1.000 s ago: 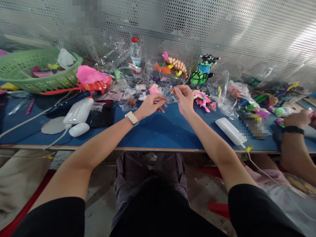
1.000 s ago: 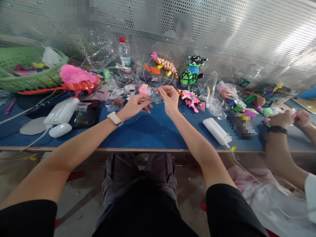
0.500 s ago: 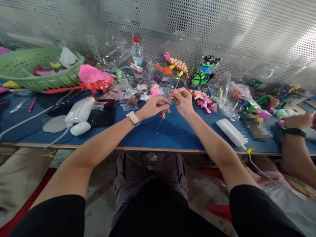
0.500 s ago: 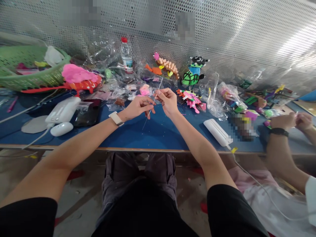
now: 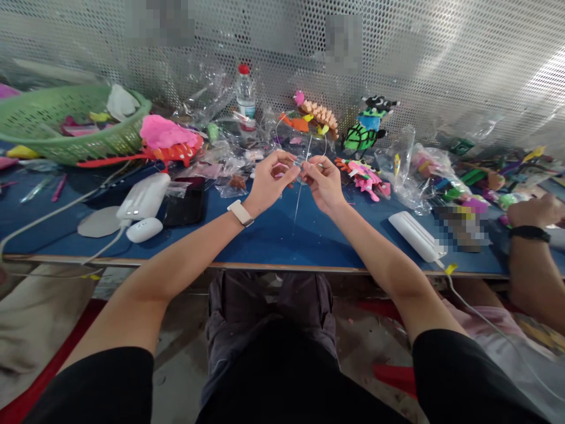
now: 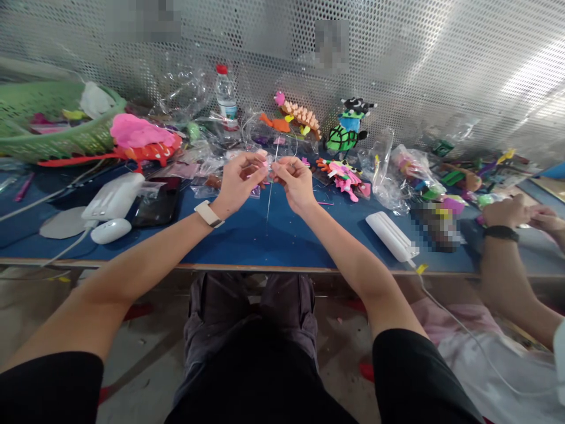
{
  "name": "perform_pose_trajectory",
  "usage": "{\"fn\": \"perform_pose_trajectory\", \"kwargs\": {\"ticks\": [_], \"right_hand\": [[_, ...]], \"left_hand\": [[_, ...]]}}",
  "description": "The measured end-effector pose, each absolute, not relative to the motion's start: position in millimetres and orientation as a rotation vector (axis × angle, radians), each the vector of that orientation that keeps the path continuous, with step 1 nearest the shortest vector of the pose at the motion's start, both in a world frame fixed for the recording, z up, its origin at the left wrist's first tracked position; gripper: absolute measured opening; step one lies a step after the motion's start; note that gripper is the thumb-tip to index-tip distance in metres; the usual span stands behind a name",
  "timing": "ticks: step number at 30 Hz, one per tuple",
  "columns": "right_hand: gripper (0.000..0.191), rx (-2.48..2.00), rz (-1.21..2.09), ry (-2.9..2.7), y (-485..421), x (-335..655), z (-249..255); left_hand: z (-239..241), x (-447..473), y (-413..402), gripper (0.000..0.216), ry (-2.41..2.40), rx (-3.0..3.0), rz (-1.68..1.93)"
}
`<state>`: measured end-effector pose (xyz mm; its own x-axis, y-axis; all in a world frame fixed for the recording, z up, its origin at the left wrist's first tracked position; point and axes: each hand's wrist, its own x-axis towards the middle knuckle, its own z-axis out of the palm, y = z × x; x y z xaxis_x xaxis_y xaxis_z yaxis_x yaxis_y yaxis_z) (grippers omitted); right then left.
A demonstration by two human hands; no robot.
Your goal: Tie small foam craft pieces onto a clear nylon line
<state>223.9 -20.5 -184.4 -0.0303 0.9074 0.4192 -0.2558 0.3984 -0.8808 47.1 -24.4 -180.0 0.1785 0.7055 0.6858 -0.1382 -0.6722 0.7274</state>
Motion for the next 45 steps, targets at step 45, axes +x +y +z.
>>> {"fn": "perform_pose_trajectory", "kwargs": {"ticks": [45], "right_hand": [[0.045, -0.783, 0.909, -1.443, -40.9, 225.8, -162.7]], "left_hand": [[-173.6, 40.5, -29.4, 0.037, 0.714, 2.021, 1.73]]}}
